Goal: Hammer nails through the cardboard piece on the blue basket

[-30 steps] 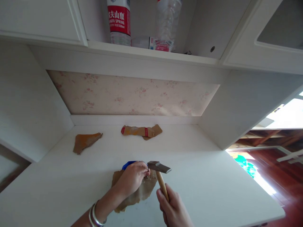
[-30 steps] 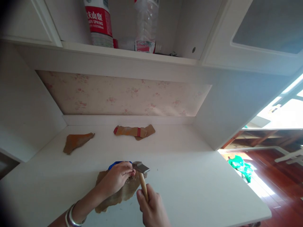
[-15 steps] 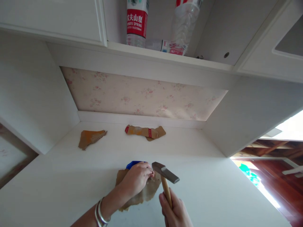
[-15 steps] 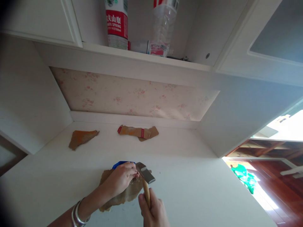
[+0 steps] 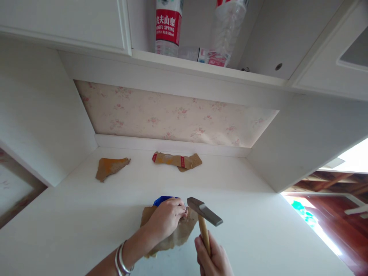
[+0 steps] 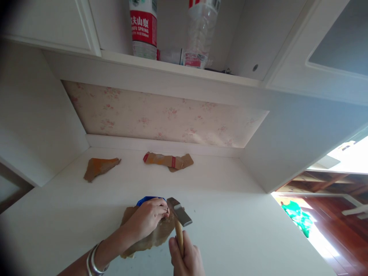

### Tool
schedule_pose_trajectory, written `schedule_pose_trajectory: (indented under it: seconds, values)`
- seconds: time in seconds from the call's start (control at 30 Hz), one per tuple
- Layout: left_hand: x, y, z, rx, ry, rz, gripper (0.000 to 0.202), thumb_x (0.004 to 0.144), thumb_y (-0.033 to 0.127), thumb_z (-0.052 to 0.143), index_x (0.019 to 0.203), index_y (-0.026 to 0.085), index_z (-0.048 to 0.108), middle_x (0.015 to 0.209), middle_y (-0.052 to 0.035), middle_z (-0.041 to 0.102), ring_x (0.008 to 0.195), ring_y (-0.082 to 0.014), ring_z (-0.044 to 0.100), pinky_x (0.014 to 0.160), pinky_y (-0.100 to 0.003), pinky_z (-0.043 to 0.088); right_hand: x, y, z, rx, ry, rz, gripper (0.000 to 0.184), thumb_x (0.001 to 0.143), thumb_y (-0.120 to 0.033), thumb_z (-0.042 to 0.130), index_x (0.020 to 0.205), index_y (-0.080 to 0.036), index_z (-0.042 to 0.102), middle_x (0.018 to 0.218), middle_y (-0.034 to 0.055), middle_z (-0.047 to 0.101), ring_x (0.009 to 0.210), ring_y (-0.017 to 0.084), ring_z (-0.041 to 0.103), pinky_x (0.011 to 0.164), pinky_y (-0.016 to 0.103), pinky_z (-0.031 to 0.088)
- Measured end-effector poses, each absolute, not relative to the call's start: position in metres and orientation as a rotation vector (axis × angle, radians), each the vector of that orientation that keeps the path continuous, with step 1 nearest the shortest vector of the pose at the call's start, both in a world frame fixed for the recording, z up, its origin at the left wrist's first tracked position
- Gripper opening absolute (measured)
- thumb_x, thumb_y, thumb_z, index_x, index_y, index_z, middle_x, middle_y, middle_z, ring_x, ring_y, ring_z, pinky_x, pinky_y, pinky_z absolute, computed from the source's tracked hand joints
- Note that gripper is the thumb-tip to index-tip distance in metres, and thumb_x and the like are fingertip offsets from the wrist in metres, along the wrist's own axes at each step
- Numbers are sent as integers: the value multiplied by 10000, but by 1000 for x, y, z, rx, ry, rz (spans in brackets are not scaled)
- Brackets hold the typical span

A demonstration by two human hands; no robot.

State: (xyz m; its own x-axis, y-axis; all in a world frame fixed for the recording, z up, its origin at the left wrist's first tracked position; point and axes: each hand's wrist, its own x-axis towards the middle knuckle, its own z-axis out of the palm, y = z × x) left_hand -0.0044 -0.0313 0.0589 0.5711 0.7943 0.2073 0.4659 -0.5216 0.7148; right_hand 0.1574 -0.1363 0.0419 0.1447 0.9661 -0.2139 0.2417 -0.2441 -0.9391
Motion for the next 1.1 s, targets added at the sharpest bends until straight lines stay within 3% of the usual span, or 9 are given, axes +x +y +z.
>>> schedule_pose_trajectory:
  seconds: [1.1]
  values:
    - [-4,-32,61,2191,1022,681,219,923,132,546,763,184,685,868,-1,685,778,-132,641,718,-214,466,164,-141,34,-1653,-1243,1174,553,819,-790,410,692,-252,395,450,-100,333,362,71,242,353,224,183]
